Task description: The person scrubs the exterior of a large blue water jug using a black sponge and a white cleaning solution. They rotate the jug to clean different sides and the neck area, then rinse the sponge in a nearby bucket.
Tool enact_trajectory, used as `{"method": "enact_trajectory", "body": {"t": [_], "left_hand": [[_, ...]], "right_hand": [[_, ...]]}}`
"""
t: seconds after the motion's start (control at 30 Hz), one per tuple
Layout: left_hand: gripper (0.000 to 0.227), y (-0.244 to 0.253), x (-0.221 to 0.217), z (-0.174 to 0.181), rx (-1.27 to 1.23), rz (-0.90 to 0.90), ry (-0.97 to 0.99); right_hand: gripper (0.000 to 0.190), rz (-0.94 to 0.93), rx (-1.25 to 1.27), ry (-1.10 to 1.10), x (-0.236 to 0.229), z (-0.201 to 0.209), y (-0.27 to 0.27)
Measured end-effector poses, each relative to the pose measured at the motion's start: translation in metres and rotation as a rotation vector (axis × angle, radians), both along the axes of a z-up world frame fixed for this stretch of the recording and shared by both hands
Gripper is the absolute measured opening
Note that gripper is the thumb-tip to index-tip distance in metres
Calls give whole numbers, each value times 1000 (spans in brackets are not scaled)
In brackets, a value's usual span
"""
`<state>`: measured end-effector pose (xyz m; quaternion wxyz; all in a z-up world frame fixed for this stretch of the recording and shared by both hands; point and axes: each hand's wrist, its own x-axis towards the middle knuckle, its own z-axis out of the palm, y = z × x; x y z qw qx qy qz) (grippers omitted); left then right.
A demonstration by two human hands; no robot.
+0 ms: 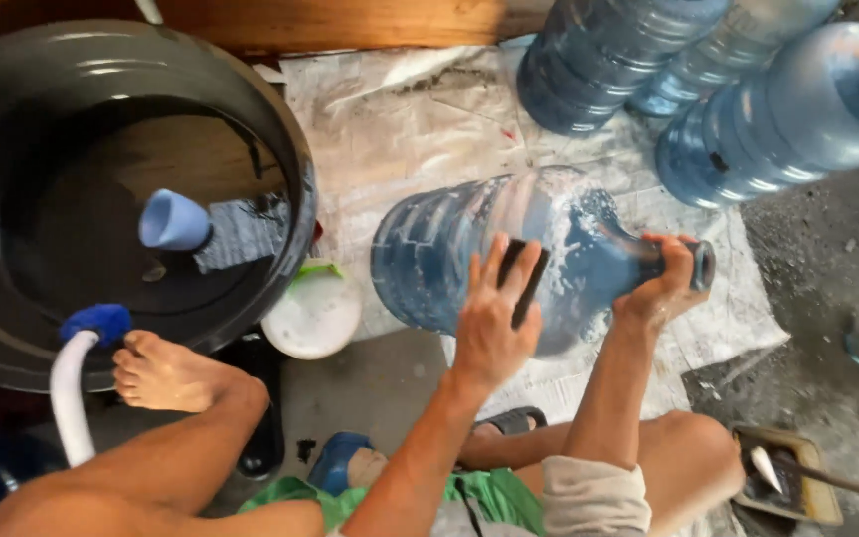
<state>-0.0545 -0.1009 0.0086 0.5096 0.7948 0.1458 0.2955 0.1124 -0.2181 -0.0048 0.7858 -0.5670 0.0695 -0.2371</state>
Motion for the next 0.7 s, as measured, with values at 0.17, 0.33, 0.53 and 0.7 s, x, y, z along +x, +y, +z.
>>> {"method": "enact_trajectory", "body": {"t": [0.17, 0.33, 0.53, 0.7], "left_hand": [[57, 57, 138, -43, 52, 1, 290], [61, 29, 69, 10, 158, 45, 192], [52, 0, 55, 17, 356, 96, 283], [38, 14, 165, -29, 507, 274, 194]], "right_hand": [[14, 140, -104, -70, -51, 29, 21], [18, 45, -139, -69, -21, 16, 18], [11, 104, -100, -81, -37, 18, 21], [12, 165, -139, -146, -58, 24, 45]]}}
